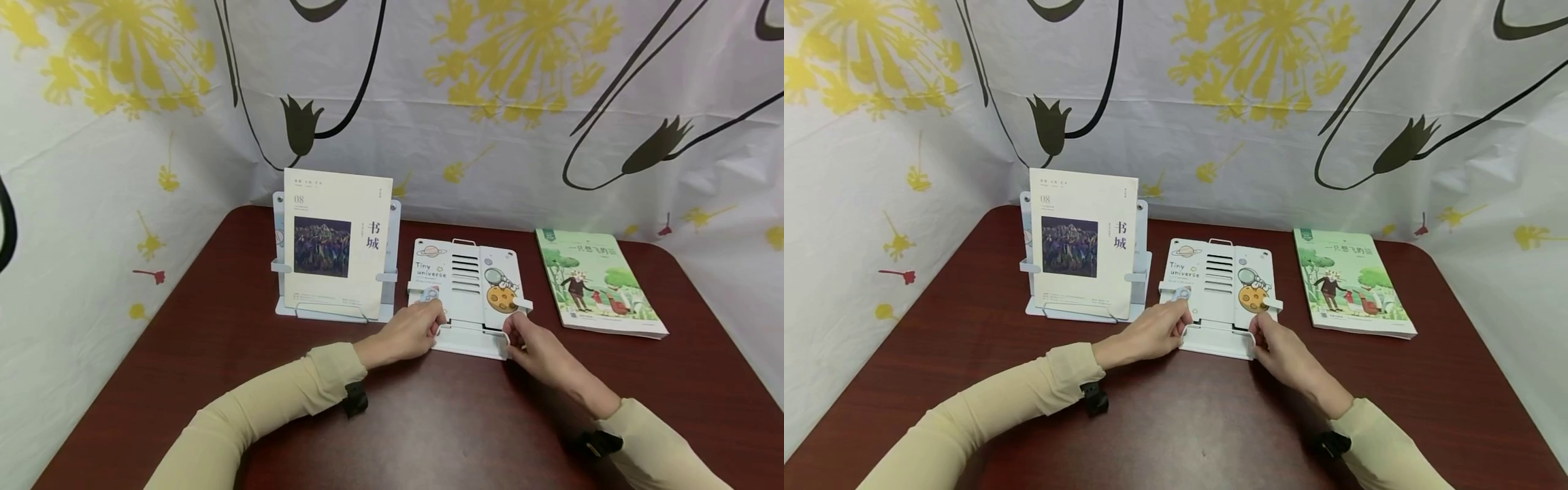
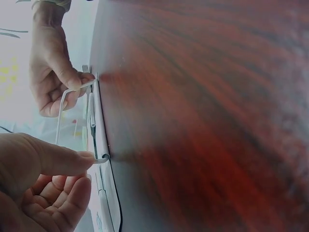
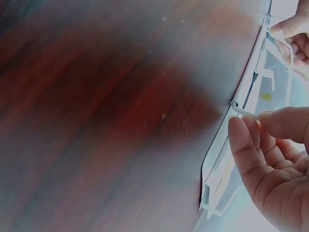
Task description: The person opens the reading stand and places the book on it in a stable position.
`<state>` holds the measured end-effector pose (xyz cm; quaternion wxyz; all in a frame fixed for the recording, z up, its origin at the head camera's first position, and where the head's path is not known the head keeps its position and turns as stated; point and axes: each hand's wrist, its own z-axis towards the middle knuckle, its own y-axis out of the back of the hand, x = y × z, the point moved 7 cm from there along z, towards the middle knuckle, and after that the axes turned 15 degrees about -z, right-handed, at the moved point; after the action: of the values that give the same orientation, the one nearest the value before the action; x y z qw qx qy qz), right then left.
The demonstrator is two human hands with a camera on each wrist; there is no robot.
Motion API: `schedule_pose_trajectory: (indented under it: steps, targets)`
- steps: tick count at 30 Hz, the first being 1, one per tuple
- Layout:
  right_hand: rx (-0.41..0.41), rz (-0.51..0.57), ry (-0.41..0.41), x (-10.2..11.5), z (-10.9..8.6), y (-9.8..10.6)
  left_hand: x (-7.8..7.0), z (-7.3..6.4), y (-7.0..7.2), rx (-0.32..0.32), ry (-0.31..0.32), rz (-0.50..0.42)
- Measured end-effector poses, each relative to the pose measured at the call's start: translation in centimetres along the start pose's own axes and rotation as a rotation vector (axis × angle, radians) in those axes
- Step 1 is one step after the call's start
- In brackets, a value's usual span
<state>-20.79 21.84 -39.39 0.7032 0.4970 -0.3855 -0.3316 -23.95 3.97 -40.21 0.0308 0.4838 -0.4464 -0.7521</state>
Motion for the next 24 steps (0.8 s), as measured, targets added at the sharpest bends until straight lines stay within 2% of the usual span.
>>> schedule_pose_trajectory:
  steps: [5,13,16,21,24]
  targets:
    - [-0.004,-0.017,0.014,0.3,-0.1,0.2,-0.3,-0.2,0.1,-0.01,-0.028,0.026]
    - [-0.073,-0.065,0.063,1.1,-0.6,0.6,-0.8,-0.6,0.0,-0.032,-0.069,0.057]
    - [-0.096,-0.083,0.077,1.3,-0.9,0.7,-1.2,-0.9,-0.1,-0.051,-0.111,0.093]
    - [-0.17,-0.124,0.145,1.9,-1.5,0.8,-1.9,-1.5,-0.3,-0.088,-0.218,0.171]
    - [-0.195,-0.127,0.158,2.1,-1.7,0.8,-1.9,-1.7,-0.4,-0.07,-0.239,0.181]
